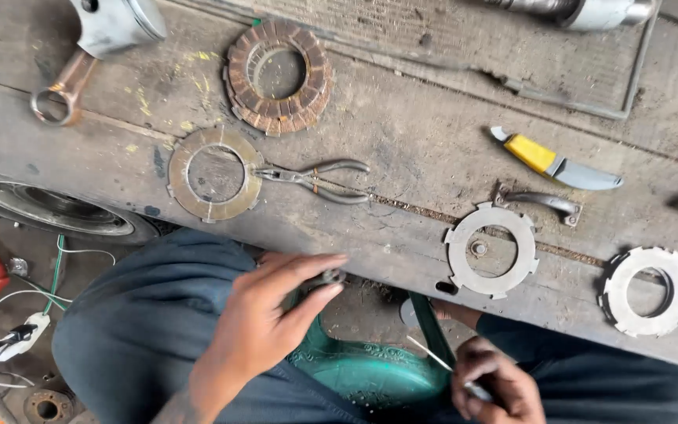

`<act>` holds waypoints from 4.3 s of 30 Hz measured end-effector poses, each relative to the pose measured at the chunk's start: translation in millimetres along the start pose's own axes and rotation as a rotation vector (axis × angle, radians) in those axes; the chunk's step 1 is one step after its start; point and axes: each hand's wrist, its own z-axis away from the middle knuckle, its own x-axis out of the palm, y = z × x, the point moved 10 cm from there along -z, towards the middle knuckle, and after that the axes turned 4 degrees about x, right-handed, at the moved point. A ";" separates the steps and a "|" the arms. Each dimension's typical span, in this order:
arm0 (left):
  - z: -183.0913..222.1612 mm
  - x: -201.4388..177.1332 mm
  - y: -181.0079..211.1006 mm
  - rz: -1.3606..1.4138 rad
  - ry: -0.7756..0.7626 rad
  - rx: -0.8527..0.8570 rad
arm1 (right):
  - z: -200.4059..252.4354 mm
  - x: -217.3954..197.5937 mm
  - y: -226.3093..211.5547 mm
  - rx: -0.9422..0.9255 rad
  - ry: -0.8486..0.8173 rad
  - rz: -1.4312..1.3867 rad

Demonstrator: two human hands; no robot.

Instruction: The person uses a small metal file to scrape and clean the interior and exterior surfaces of a small cylindrical metal part. The person rotates the part and repositions it repeatedly to access different areas while seated at a workbench.

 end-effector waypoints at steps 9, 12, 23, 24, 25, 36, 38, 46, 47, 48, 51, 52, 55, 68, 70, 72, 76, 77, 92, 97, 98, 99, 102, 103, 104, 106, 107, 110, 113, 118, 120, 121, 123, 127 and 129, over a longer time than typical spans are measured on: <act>-50.8 64.7 8.0 -0.212 -0.164 0.471 | -28.8 -52.9 -127.6 0.260 0.667 0.640; -54.0 68.0 1.1 -0.216 -0.191 0.443 | -24.1 -86.1 -106.0 -0.327 0.685 0.348; -62.6 95.5 19.4 -0.238 -0.200 0.486 | -54.4 -59.1 -123.5 -0.432 0.653 0.321; -62.4 100.8 18.2 -0.210 -0.228 0.462 | -54.3 -55.7 -125.9 -0.425 0.641 0.341; -65.6 103.4 18.6 -0.215 -0.225 0.476 | -60.0 -51.5 -134.3 -0.441 0.643 0.341; -92.3 109.5 20.8 -0.168 -0.172 0.496 | -117.9 -42.7 -145.4 -0.496 0.516 0.346; -99.9 112.8 19.4 -0.223 -0.164 0.507 | -119.8 -55.4 -140.4 -0.439 0.571 0.318; -123.9 129.8 18.5 -0.359 -0.146 0.518 | -128.4 -90.0 -115.2 -0.280 0.591 0.273; -124.3 127.0 21.2 -0.386 -0.121 0.523 | -128.3 -96.2 -109.4 -0.240 0.646 0.300; -125.1 124.6 24.1 -0.412 -0.099 0.531 | -127.3 -102.5 -103.5 -0.201 0.705 0.326; -128.7 115.6 32.8 -0.308 -0.047 0.551 | -124.1 -118.7 -79.5 -0.294 0.693 0.430; -128.9 116.9 33.2 -0.310 -0.053 0.550 | -123.1 -118.5 -80.6 -0.291 0.697 0.425; -129.2 119.1 31.6 -0.313 -0.072 0.541 | -125.2 -111.0 -85.7 -0.309 0.696 0.447; -132.7 115.0 35.3 -0.253 -0.099 0.487 | -138.3 -70.9 -89.9 -0.408 0.538 0.723; -133.1 115.8 33.6 -0.251 -0.104 0.475 | -138.7 -67.7 -88.6 -0.413 0.538 0.749; -132.3 116.0 32.7 -0.236 -0.092 0.490 | -141.0 -60.2 -89.0 -0.455 0.493 0.720; -132.2 117.0 34.2 -0.243 -0.101 0.494 | -140.7 -64.4 -89.1 -0.450 0.460 0.729; -132.0 117.2 34.0 -0.232 -0.098 0.501 | -139.7 -64.0 -90.2 -0.447 0.479 0.775; -130.8 115.6 31.5 -0.190 -0.074 0.517 | -138.1 -61.6 -93.4 -0.460 0.501 0.718; -131.4 115.7 33.0 -0.181 -0.063 0.521 | -139.1 -60.6 -92.5 -0.465 0.493 0.694; -131.3 116.0 32.3 -0.180 -0.061 0.520 | -138.5 -62.3 -90.6 -0.474 0.490 0.678; -131.1 116.2 31.5 -0.180 -0.058 0.519 | -137.9 -63.9 -88.7 -0.482 0.487 0.662; -131.1 115.5 32.4 -0.177 -0.055 0.522 | -136.8 -61.3 -87.6 -0.485 0.489 0.676; -131.3 114.9 33.2 -0.178 -0.056 0.522 | -137.2 -62.0 -88.5 -0.484 0.489 0.676; -131.5 114.8 33.8 -0.181 -0.061 0.521 | -137.8 -62.8 -89.0 -0.483 0.482 0.661; -131.9 115.1 34.6 -0.183 -0.069 0.520 | -139.2 -62.4 -92.2 -0.481 0.477 0.647; -132.0 115.4 34.5 -0.183 -0.072 0.517 | -139.5 -57.8 -96.6 -0.502 0.468 0.693; -132.7 115.1 35.5 -0.189 -0.077 0.507 | -141.9 -52.4 -102.6 -0.523 0.430 0.710; -134.0 116.6 35.3 -0.199 -0.089 0.502 | -142.0 -52.8 -103.1 -0.544 0.417 0.717; -133.9 117.0 36.2 -0.213 -0.095 0.501 | -142.6 -47.7 -106.6 -0.557 0.416 0.750; -132.2 116.2 37.7 -0.190 -0.085 0.521 | -141.0 -48.9 -108.1 -0.567 0.424 0.730; -132.7 115.7 38.5 -0.190 -0.085 0.520 | -141.2 -48.7 -106.7 -0.566 0.423 0.730; -133.1 115.0 41.0 -0.176 -0.090 0.530 | -141.1 -46.7 -105.0 -0.588 0.409 0.727; -133.4 114.8 38.9 -0.172 -0.089 0.518 | -140.5 -48.6 -107.5 -0.573 0.427 0.761; -133.8 114.6 40.0 -0.169 -0.092 0.519 | -141.2 -49.0 -105.4 -0.569 0.409 0.734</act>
